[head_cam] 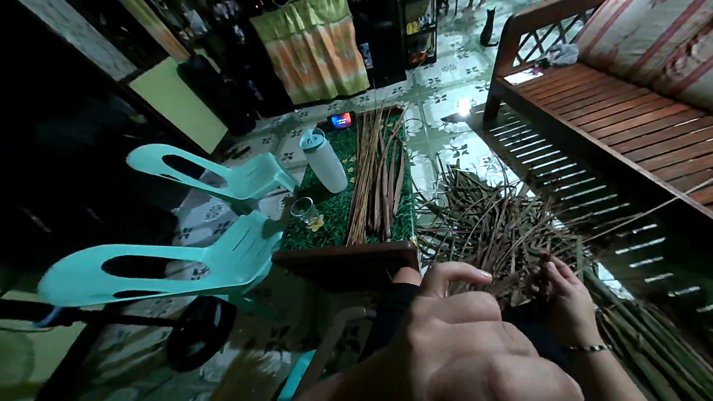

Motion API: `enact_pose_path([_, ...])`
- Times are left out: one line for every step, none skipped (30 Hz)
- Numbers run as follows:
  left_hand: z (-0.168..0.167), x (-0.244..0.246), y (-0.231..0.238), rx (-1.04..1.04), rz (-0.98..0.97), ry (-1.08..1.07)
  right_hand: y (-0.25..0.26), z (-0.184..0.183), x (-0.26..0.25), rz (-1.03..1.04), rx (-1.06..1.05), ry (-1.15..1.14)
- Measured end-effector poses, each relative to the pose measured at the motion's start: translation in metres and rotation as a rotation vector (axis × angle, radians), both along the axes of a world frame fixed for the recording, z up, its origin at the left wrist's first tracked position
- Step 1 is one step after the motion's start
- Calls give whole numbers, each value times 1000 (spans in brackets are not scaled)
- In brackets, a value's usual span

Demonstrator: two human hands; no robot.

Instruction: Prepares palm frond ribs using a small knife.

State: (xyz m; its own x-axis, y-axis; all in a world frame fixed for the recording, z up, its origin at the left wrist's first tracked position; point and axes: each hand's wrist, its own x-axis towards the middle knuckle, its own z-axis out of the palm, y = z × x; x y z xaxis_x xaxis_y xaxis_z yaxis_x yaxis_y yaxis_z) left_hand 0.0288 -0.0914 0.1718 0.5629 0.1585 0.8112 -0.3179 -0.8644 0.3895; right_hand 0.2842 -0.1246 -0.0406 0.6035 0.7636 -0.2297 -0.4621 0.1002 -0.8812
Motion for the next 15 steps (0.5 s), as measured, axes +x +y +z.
enact_pose_path([0,2,-1,-11,-2,-2,-1,1,2,-5,-2,5])
enact_pose_path([-1,5,-2,-24,0,-11,-1,2,3,-13,-6,9])
enact_pose_path([-3,7,-3,-29,1,-20,-1,1,5,-17,-8,13])
enact_pose_path([-4,9,-4,-31,-3,-31,-1,-1,7,-17,-10,15])
enact_pose_path([-5,11,-5,-34,-7,-42,-1,-3,8,-18,-13,18])
enact_pose_path([-5,12,-6,-33,-11,-50,-1,-3,9,-24,-12,28])
enact_pose_path([-4,13,-7,-28,-18,-59,0,-3,9,-25,-11,39])
enact_pose_path([-3,14,-7,-19,-23,-69,0,-4,9,-30,-7,49])
enact_pose_path([-2,15,-8,-16,-30,-75,1,-5,10,-33,-2,57])
enact_pose_path([0,15,-9,-9,-30,-74,1,-5,10,-29,4,55])
enact_pose_path([1,15,-9,-3,-32,-70,2,-6,10,-22,10,54])
enact_pose_path([2,15,-10,3,-33,-65,2,-6,10,-19,15,56])
enact_pose_path([3,15,-10,11,-30,-59,2,-5,9,-20,21,59])
enact_pose_path([3,15,-10,18,-28,-57,2,-3,9,-25,27,64])
enact_pose_path([4,15,-9,23,-30,-60,3,-2,8,-28,30,67])
